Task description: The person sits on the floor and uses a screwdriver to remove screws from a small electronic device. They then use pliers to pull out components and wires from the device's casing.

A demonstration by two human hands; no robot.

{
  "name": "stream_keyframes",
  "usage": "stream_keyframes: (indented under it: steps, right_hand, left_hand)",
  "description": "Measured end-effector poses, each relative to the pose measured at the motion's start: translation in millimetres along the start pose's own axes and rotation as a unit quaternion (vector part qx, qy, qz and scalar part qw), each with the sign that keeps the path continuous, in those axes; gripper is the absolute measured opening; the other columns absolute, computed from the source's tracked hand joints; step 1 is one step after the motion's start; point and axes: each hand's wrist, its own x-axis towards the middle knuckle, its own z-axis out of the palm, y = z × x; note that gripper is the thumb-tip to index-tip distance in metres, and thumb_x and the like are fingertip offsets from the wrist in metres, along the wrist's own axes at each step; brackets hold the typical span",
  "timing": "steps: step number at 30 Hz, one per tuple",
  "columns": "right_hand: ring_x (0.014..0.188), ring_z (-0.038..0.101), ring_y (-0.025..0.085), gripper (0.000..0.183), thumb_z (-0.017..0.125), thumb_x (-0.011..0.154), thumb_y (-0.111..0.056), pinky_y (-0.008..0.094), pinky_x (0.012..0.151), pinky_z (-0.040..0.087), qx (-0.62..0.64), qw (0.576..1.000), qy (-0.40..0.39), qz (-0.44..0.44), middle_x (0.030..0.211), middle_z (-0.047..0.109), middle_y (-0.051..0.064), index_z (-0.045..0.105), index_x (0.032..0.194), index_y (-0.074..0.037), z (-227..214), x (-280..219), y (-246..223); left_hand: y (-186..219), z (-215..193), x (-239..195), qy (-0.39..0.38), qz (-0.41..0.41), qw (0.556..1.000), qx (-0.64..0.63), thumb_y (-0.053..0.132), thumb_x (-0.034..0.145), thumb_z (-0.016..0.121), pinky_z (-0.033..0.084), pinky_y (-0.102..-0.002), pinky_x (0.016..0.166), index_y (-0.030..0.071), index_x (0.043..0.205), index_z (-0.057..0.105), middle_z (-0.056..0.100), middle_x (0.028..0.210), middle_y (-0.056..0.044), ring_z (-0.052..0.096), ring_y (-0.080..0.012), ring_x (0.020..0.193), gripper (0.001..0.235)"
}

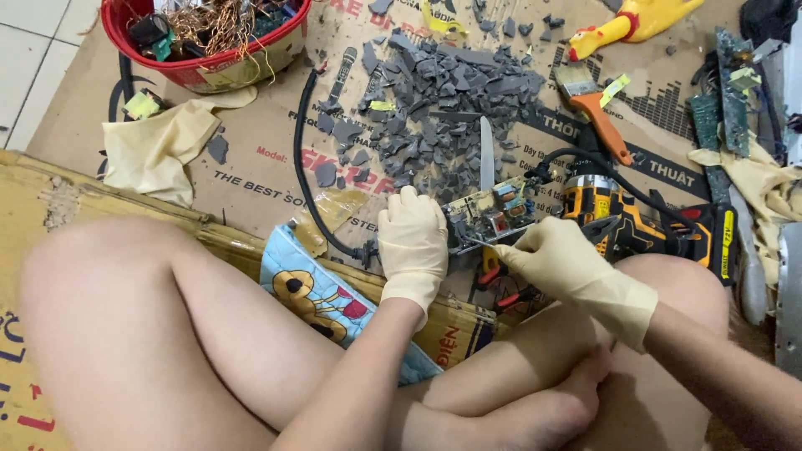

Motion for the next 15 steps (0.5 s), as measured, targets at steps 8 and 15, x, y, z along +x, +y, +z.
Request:
stream_keyframes:
  steps: [8, 15]
  right_hand:
    - [0.098, 0.074, 0.036, 0.034, 0.070, 0.087, -0.040, 0.046, 0.086, 0.057, 0.083, 0.995, 0.062, 0.011, 0.082, 0.079, 0.018, 0.084, 0.087, -0.010, 41.9, -26.4, 7.1]
    - [0.059, 0.069, 0.020, 0.045, 0.069, 0.090, -0.047, 0.036, 0.065, 0.056, 0.241, 0.965, 0.067, 0.077, 0.049, 0.065, 0.007, 0.072, 0.063, -0.012, 89.5, -22.5, 20.1]
  left_hand:
    - [-3.8, 9.0, -3.0, 0.003, -0.003, 1.000, -0.015, 0.022, 0.088, 0.057, 0.043, -0.042, 0.060, 0.016, 0.072, 0.054, 0.051, 0.081, -0.002, 0.057, -0.0262, 0.076, 0.017]
    - [-11.1, 7.4, 4.5, -0.080, -0.027, 0.994, -0.074, 0.033, 0.089, 0.057, 0.047, -0.047, 0.063, 0.014, 0.074, 0.060, 0.056, 0.080, -0.005, 0.061, -0.0309, 0.078, 0.025]
